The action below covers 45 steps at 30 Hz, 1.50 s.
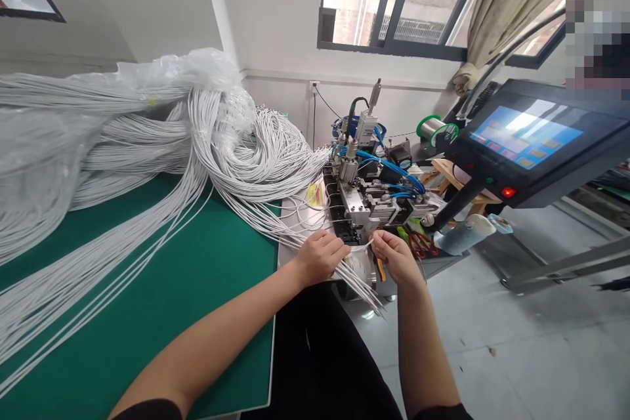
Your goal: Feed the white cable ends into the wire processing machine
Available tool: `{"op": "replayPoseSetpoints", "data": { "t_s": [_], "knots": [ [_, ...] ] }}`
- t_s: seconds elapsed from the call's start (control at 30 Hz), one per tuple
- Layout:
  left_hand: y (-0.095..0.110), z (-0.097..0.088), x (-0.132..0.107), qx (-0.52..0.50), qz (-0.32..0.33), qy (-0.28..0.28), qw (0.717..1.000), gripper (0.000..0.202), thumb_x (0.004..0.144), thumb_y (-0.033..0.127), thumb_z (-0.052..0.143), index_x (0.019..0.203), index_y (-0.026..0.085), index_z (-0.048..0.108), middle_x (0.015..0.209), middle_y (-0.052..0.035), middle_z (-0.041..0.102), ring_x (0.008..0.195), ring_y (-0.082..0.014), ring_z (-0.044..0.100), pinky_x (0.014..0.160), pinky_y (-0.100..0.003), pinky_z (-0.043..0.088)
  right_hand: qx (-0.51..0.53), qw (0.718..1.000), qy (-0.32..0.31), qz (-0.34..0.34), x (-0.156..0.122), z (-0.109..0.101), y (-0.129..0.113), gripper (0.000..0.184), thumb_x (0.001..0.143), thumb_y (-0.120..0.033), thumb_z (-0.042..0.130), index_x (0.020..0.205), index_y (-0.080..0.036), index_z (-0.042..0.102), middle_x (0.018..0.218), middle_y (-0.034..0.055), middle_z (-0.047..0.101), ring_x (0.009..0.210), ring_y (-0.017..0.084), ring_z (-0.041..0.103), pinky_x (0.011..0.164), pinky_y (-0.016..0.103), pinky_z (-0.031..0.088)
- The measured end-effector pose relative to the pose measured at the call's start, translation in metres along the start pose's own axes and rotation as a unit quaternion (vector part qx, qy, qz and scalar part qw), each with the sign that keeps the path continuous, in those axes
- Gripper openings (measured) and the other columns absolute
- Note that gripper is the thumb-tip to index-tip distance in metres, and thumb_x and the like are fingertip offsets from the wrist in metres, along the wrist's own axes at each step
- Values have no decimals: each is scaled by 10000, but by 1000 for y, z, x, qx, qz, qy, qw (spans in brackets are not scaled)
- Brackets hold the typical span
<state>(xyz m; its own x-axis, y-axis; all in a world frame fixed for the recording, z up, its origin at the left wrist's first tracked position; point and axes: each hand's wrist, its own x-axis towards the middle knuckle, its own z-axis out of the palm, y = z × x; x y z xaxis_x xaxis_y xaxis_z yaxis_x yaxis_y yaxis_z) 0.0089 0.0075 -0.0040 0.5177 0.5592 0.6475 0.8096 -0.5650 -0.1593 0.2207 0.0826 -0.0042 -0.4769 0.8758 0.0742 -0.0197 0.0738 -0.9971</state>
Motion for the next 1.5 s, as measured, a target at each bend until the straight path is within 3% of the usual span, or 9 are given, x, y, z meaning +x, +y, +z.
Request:
{"op": "replayPoseSetpoints", "data": {
  "t_s": [0.17,0.27,0.43,0.63,0.73,0.87,1.0,1.17,1.5],
  "knots": [
    [1,2,-1,18,-44,-2,999,221,930,176,377,963,181,596,758,-33,604,746,-177,547,748,-349,306,-136,991,-12,6,-6,-16,-2,367,810,-536,636,836,-170,608,722,14,557,613,129,455,552,247,356],
    [1,2,-1,20,-40,2,999,206,913,177,396,967,182,595,750,-34,603,732,-180,539,741,-353,306,-196,980,22,-14,-10,-17,-7,356,804,-522,641,828,-167,638,770,42,616,695,170,523,635,275,408],
    [-2,1,1,-2,22,-6,1000,221,883,151,394,988,173,588,783,-39,621,729,-176,549,743,-339,346,-104,990,86,-29,-8,-2,-8,365,773,-538,658,745,-177,614,718,43,593,661,167,513,615,281,407],
    [-3,1,0,-15,38,-31,999,251,939,198,369,1048,181,595,833,-41,652,751,-160,572,712,-315,369,7,995,93,-23,2,8,7,338,724,-507,710,706,-193,587,647,8,533,555,125,418,523,261,341],
    [-2,1,-1,0,15,-11,1000,268,931,201,402,1122,191,590,835,-30,663,750,-160,572,751,-338,355,-11,995,99,-29,4,5,9,326,754,-495,679,689,-191,578,627,6,520,541,125,401,520,263,328],
    [1,0,0,40,-38,21,998,307,907,152,415,1147,221,593,803,-14,658,745,-167,557,805,-384,312,-132,985,109,-32,6,0,4,325,770,-490,656,698,-177,605,641,20,551,582,148,454,543,268,336],
    [6,0,2,63,-84,4,995,276,885,139,439,1079,210,621,817,-28,654,796,-186,558,848,-409,285,-244,964,92,-46,11,0,3,334,791,-491,615,689,-173,608,616,17,539,590,160,463,558,271,339],
    [7,4,2,73,-117,-3,990,283,853,117,458,1055,201,637,834,-39,657,816,-200,551,867,-421,269,-264,961,66,-50,20,1,11,324,826,-475,569,700,-177,574,613,-1,495,590,147,427,562,262,328],
    [7,5,3,57,-157,-54,984,290,799,130,518,1040,213,655,853,-45,652,863,-222,542,890,-444,253,-100,995,-15,-5,33,-6,27,310,807,-418,598,636,-187,484,617,-35,420,593,116,373,563,244,290]
  ]
}}
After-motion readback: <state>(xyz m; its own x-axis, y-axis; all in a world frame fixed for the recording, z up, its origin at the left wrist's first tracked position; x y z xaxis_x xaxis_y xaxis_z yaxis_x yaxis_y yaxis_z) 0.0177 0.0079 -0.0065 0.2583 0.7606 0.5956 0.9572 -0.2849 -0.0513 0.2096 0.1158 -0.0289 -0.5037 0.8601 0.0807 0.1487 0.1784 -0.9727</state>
